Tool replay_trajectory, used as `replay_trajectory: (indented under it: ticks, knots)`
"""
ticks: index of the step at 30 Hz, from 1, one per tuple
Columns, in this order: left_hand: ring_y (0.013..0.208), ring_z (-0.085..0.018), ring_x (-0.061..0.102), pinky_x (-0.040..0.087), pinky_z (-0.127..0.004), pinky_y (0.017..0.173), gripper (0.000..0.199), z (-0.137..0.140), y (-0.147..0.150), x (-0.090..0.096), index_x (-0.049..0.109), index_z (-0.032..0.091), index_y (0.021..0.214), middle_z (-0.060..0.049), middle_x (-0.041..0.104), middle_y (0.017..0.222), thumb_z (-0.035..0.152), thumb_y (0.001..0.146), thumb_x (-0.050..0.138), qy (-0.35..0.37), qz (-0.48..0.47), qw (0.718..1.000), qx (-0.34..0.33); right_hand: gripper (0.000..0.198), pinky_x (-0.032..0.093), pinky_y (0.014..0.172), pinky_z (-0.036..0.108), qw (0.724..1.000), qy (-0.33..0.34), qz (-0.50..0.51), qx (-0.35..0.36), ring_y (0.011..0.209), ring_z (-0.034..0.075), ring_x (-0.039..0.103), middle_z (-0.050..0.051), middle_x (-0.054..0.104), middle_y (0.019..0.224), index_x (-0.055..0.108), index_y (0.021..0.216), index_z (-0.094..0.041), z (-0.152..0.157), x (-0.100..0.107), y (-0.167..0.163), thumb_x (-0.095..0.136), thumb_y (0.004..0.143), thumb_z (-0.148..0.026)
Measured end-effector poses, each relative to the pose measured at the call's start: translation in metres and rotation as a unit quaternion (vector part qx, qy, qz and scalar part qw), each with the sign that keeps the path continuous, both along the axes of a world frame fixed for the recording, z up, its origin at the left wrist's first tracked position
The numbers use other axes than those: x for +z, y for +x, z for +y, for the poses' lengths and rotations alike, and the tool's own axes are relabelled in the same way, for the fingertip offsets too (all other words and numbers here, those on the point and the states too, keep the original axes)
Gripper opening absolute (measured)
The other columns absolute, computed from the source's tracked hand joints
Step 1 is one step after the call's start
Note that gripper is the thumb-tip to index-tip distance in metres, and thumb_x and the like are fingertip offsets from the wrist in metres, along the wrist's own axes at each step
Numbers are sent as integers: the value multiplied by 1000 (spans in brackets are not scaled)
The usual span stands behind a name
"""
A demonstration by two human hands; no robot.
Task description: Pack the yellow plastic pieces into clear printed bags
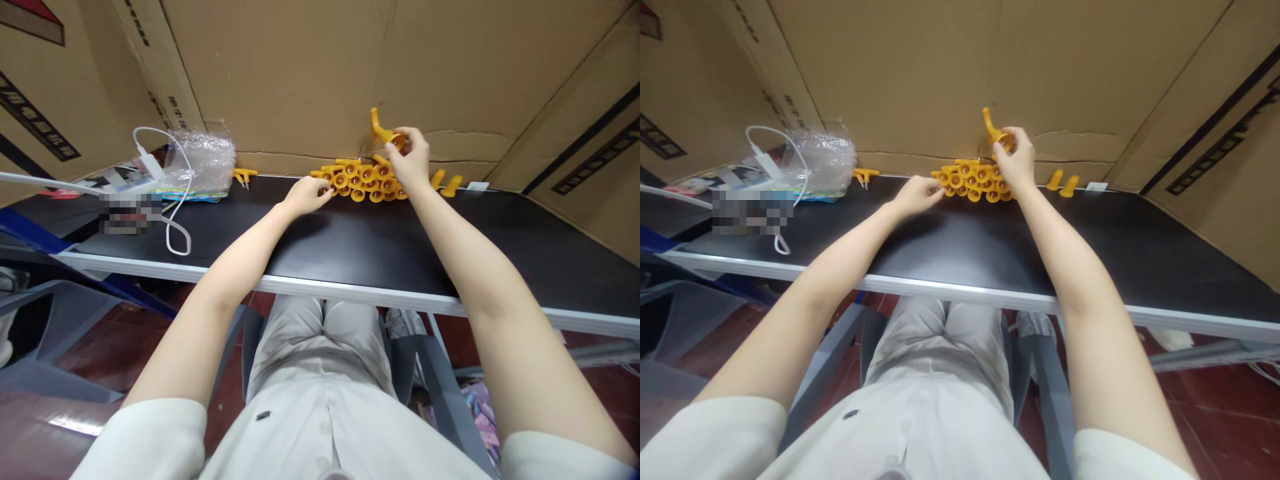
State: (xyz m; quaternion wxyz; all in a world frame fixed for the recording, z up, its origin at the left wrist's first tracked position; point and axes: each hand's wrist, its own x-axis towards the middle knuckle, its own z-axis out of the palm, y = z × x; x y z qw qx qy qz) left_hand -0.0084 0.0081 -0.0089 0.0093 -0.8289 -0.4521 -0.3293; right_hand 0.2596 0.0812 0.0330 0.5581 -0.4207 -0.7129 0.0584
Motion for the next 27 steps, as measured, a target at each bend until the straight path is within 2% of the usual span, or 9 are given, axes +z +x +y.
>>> replay_trajectory:
  ticks: [3,6,12,15,18,20,23,25,27]
  knots:
    - [69,-22,63,45,-32,71,24,0,1,0,69,21,73,-5,71,70,29,94,60,-2,-10,1000,-5,45,44,123,56,987,-6,-154,-39,143,38,55,17,65,147,65,137,-24,-13,1,-18,63,99,-49]
    - [72,-23,65,45,-34,73,23,-3,3,1,70,21,74,-6,72,72,26,94,60,-5,-5,1000,1,49,43,123,64,972,-20,-231,-30,144,45,54,20,66,143,66,140,-22,-8,-4,-30,65,98,-47]
    - [75,-24,68,46,-35,76,24,-7,6,4,68,20,73,-6,73,73,24,95,60,-24,-8,1000,10,35,46,114,71,941,-88,-321,-54,127,47,66,21,73,134,74,124,-19,27,-14,-40,73,91,-31]
    - [74,-24,67,45,-35,75,23,-6,6,3,67,21,72,-6,73,75,23,94,60,-26,-16,999,10,43,44,117,71,931,-126,-338,-57,131,47,65,20,71,141,74,130,-19,26,-5,-38,78,88,-27]
    - [73,-24,66,45,-35,75,24,-5,5,1,68,21,72,-6,73,74,23,94,60,-24,-14,1000,7,51,44,122,65,943,-126,-305,-38,139,43,62,18,67,151,71,141,-21,14,14,-26,79,91,-27]
    - [73,-23,65,45,-34,75,23,-4,3,1,68,21,73,-5,72,72,24,94,60,-23,-14,1000,-2,50,39,125,60,949,-135,-272,-82,146,39,58,21,63,156,67,148,-14,5,25,-12,70,98,-20]
    - [72,-22,63,45,-33,75,23,-3,2,0,67,21,73,-4,70,69,24,94,61,-25,-20,999,-15,49,32,127,56,946,-143,-209,-201,153,38,51,29,55,161,63,153,-2,-3,30,17,62,105,-14]
    - [72,-22,63,45,-33,76,23,-3,2,0,66,20,72,-4,69,70,24,94,62,-28,-21,999,-14,49,34,125,54,936,-154,-171,-266,155,36,48,30,52,163,62,153,-2,-5,21,41,58,105,-8]
    - [73,-21,63,45,-33,77,23,-3,3,0,66,20,73,-4,70,72,24,95,61,-29,-13,999,-7,49,34,125,50,910,-190,-152,-335,156,35,46,32,45,168,62,154,-2,-8,5,66,56,106,-7]
